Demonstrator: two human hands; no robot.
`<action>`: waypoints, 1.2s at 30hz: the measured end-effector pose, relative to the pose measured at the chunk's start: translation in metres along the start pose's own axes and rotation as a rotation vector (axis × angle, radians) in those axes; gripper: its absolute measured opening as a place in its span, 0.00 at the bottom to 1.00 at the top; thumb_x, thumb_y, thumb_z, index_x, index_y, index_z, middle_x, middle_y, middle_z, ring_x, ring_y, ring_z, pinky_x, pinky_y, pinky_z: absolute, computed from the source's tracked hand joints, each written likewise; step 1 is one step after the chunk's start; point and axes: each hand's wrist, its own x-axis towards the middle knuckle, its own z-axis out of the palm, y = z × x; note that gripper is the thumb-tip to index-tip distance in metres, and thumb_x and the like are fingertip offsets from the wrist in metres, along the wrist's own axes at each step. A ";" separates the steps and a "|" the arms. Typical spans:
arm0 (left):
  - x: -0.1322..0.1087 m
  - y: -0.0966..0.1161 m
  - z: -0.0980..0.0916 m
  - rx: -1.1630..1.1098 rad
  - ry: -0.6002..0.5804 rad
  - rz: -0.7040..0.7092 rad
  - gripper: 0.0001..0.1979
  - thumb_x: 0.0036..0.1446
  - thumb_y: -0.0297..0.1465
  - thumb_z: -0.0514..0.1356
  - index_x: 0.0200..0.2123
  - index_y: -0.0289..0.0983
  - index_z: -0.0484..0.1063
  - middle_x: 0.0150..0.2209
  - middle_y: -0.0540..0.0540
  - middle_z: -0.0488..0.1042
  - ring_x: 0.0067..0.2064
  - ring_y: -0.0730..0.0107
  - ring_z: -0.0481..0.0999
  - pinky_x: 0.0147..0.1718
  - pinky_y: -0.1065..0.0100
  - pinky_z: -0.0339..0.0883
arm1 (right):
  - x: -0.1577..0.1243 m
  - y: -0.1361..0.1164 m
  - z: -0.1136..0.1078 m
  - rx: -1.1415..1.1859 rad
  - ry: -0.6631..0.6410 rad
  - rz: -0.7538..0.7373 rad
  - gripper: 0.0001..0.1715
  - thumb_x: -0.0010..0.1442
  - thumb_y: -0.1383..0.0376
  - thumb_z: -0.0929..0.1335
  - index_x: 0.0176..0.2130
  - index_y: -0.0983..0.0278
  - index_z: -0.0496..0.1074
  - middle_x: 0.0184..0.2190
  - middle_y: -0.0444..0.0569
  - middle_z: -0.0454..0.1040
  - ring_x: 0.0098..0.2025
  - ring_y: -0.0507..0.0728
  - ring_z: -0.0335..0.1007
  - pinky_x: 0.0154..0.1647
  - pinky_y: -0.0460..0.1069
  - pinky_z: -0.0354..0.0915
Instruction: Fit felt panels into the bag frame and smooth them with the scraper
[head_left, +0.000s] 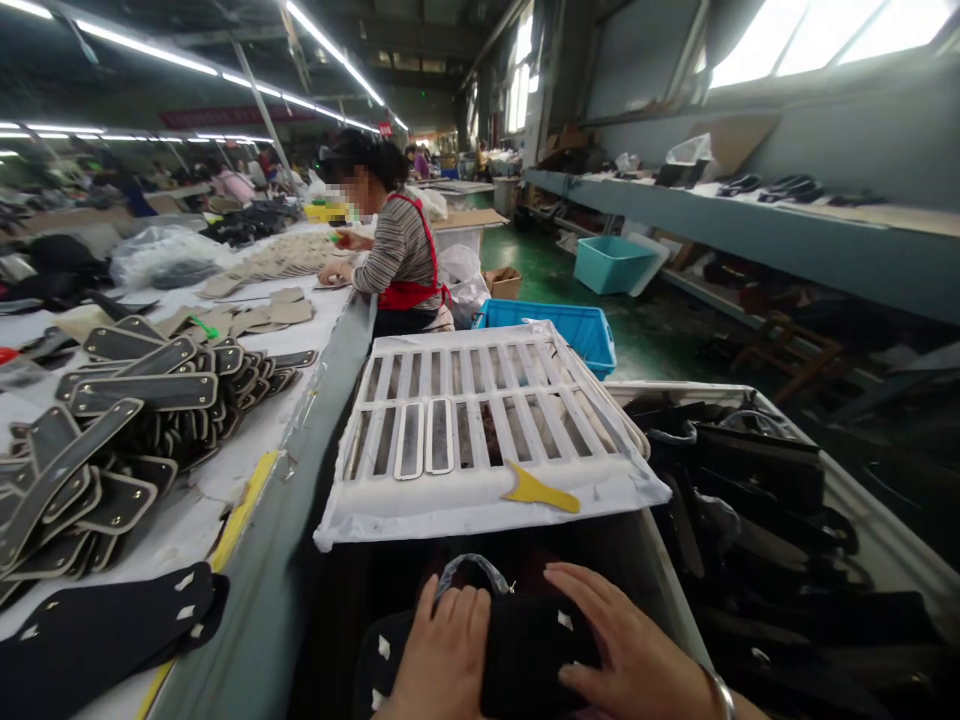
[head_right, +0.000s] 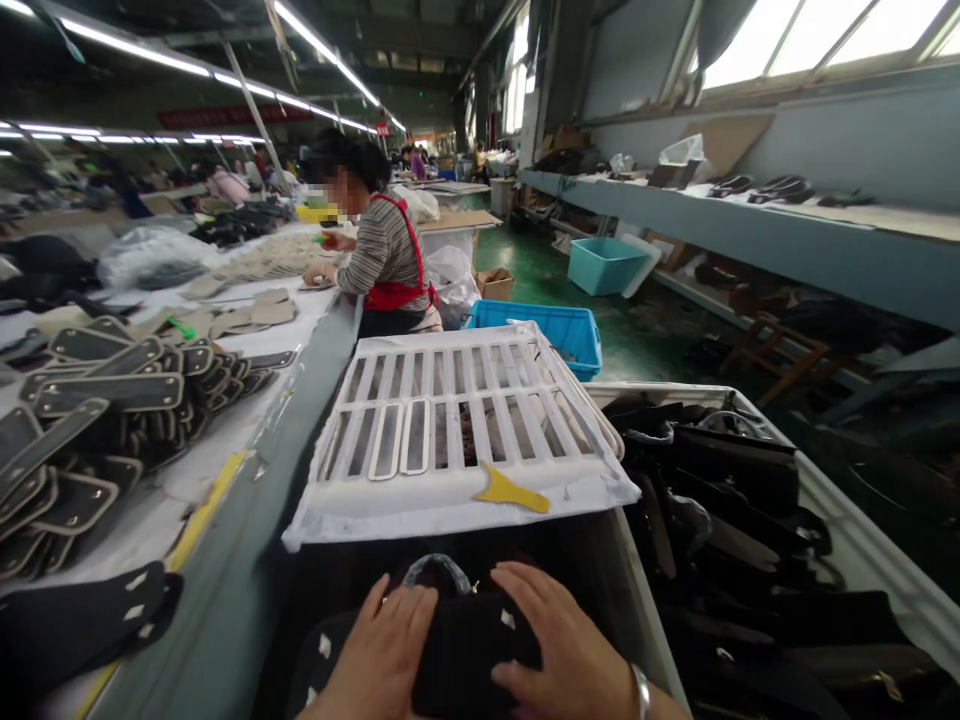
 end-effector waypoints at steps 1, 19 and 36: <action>-0.008 -0.009 -0.004 0.005 0.000 -0.016 0.48 0.40 0.51 0.61 0.59 0.28 0.56 0.58 0.35 0.62 0.58 0.47 0.58 0.63 0.45 0.32 | 0.003 -0.010 -0.003 -0.102 -0.054 -0.052 0.46 0.48 0.51 0.69 0.60 0.68 0.57 0.60 0.59 0.55 0.62 0.64 0.48 0.63 0.63 0.45; -0.019 -0.036 0.002 -0.134 0.341 0.080 0.34 0.31 0.51 0.64 0.41 0.38 0.70 0.40 0.47 0.72 0.45 0.59 0.69 0.62 0.51 0.38 | 0.052 -0.051 0.030 -0.308 -0.232 -0.073 0.49 0.37 0.41 0.72 0.50 0.69 0.66 0.45 0.56 0.69 0.48 0.65 0.63 0.57 0.63 0.54; -0.041 -0.042 -0.019 -0.056 0.193 -0.055 0.50 0.29 0.54 0.64 0.54 0.30 0.64 0.51 0.37 0.69 0.54 0.48 0.63 0.62 0.44 0.24 | 0.088 -0.067 0.048 -0.453 -0.181 0.006 0.29 0.64 0.48 0.54 0.32 0.63 0.72 0.32 0.51 0.74 0.37 0.63 0.71 0.37 0.54 0.64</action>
